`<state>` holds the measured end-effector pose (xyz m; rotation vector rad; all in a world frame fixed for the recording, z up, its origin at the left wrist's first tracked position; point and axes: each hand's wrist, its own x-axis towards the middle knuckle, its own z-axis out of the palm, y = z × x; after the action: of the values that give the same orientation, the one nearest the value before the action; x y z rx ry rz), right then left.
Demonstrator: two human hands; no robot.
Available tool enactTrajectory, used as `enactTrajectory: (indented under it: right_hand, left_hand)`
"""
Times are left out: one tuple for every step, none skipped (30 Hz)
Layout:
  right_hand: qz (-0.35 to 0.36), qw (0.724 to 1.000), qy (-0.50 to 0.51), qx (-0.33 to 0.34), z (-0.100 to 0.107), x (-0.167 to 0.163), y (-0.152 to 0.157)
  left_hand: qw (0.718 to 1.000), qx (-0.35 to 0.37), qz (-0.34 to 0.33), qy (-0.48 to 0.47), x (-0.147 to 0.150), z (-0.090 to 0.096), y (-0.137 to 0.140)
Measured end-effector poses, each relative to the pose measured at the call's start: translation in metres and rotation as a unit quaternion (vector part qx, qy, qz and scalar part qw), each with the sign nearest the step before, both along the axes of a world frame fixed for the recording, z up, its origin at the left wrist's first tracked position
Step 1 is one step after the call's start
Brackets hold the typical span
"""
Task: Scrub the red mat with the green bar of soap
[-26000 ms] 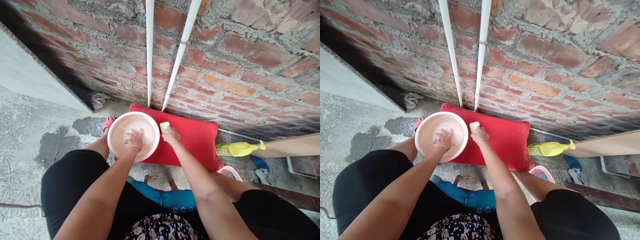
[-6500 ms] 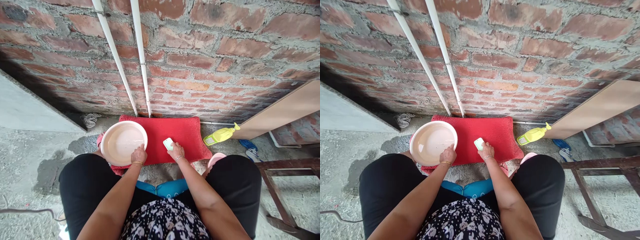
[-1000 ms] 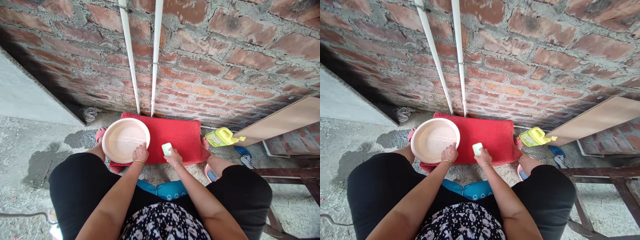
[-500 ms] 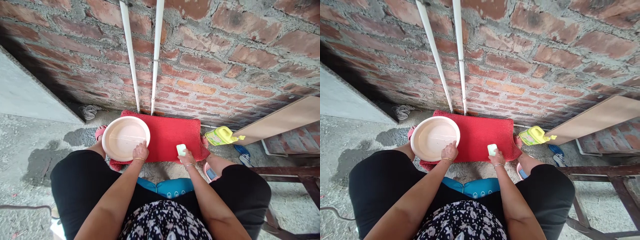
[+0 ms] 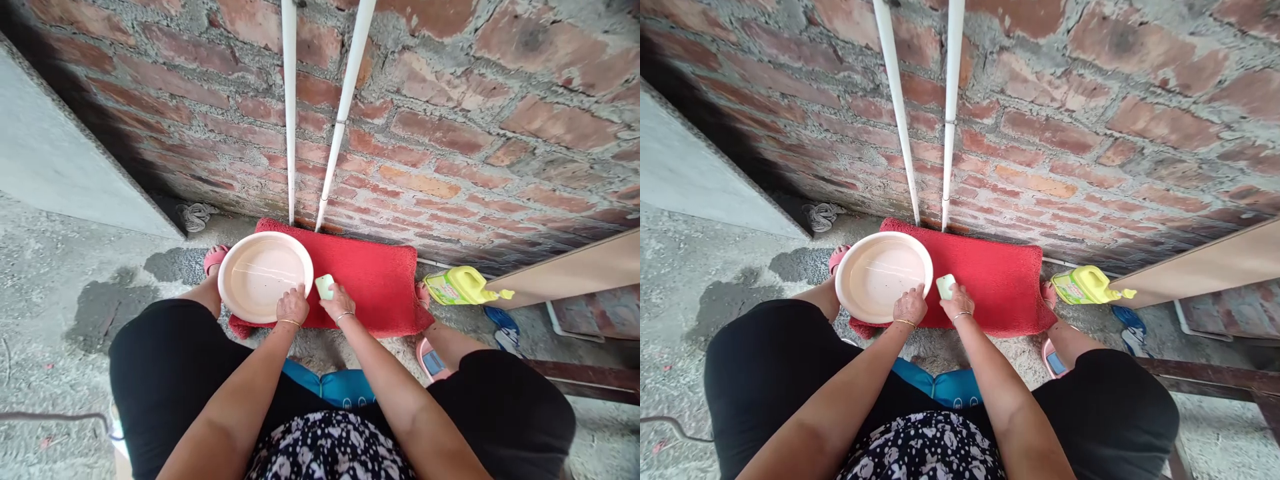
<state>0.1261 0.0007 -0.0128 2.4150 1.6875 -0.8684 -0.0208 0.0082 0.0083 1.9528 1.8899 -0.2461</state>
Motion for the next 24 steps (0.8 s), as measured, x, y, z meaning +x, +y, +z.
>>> enactTrajectory:
  right_hand:
    - [0.026,1.000,0.002,0.002,0.000,-0.011,0.006]
    - [0.051,0.999,0.002,0.005,0.000,-0.018,0.010]
    - [0.072,0.997,0.001,0.008,0.000,-0.020,0.012]
    - [0.084,0.996,-0.002,0.011,0.000,-0.019,0.013]
    - [0.083,0.996,-0.008,0.011,0.000,-0.014,0.013]
    - [0.070,0.997,-0.014,0.009,0.001,-0.004,0.011]
    - [0.045,0.999,-0.020,0.004,0.001,0.009,0.009]
    - [0.012,1.000,-0.025,-0.001,0.001,0.025,0.005]
    - [-0.025,0.999,-0.030,-0.003,0.002,0.043,0.001]
    - [-0.064,0.997,-0.035,-0.002,0.002,0.063,-0.005]
    - [-0.103,0.994,-0.039,0.000,0.003,0.083,-0.011]
    - [-0.140,0.989,-0.042,0.002,0.004,0.102,-0.018]
    - [-0.177,0.983,-0.045,0.001,0.006,0.120,-0.025]
    - [-0.210,0.977,-0.047,0.000,0.008,0.135,-0.032]
    - [-0.239,0.970,-0.046,-0.002,0.010,0.148,-0.038]
    - [-0.262,0.964,-0.045,-0.003,0.011,0.158,-0.043]
    - [-0.277,0.960,-0.043,0.000,0.013,0.164,-0.046]
    - [-0.288,0.957,-0.044,0.002,0.014,0.167,-0.047]
    - [-0.294,0.955,-0.046,0.001,0.014,0.167,-0.046]
    - [-0.294,0.954,-0.050,-0.001,0.014,0.163,-0.044]
    - [-0.287,0.956,-0.054,-0.003,0.014,0.156,-0.040]
    - [-0.271,0.961,-0.057,-0.002,0.013,0.146,-0.035]
    - [-0.246,0.968,-0.056,0.001,0.012,0.132,-0.029]
    - [-0.212,0.976,-0.051,0.007,0.011,0.116,-0.022]
  left_hand:
    - [1.000,0.000,0.000,0.000,0.000,0.000,0.000]
    - [1.000,-0.001,0.001,0.001,0.000,0.000,0.000]
    - [1.000,-0.003,0.002,0.003,0.000,0.000,0.000]
    - [1.000,-0.005,0.003,0.004,0.001,0.001,0.001]
    - [1.000,-0.007,0.004,0.005,0.001,0.001,0.001]
    - [1.000,-0.010,0.004,0.007,0.001,0.001,0.001]
    - [1.000,-0.015,0.004,0.009,0.001,0.001,0.001]
    - [1.000,-0.021,0.003,0.011,0.001,0.002,0.002]
    - [1.000,-0.025,0.002,0.013,0.002,0.002,0.002]
    - [1.000,-0.026,0.001,0.015,0.002,0.002,0.002]
    - [1.000,-0.025,0.001,0.017,0.002,0.002,0.002]
    - [1.000,-0.023,0.000,0.018,0.001,0.003,0.002]
    - [1.000,-0.019,0.000,0.017,0.001,0.002,0.002]
    - [1.000,-0.015,-0.001,0.016,0.001,0.002,0.002]
    - [1.000,-0.012,-0.001,0.014,0.001,0.002,0.001]
    - [1.000,-0.008,-0.001,0.012,0.001,0.001,0.001]
    - [1.000,-0.004,0.000,0.010,0.001,0.001,0.001]
    - [1.000,0.000,0.000,0.008,0.000,0.000,0.000]
    - [1.000,0.003,0.001,0.006,0.000,0.000,0.000]
    - [1.000,0.006,0.001,0.005,0.000,-0.001,0.000]
    - [1.000,0.007,0.001,0.004,0.000,-0.001,0.000]
    - [1.000,0.008,0.000,0.003,0.000,-0.001,0.000]
    - [1.000,0.008,-0.001,0.002,0.000,-0.001,0.000]
    - [1.000,0.008,-0.002,0.001,0.000,-0.001,0.000]
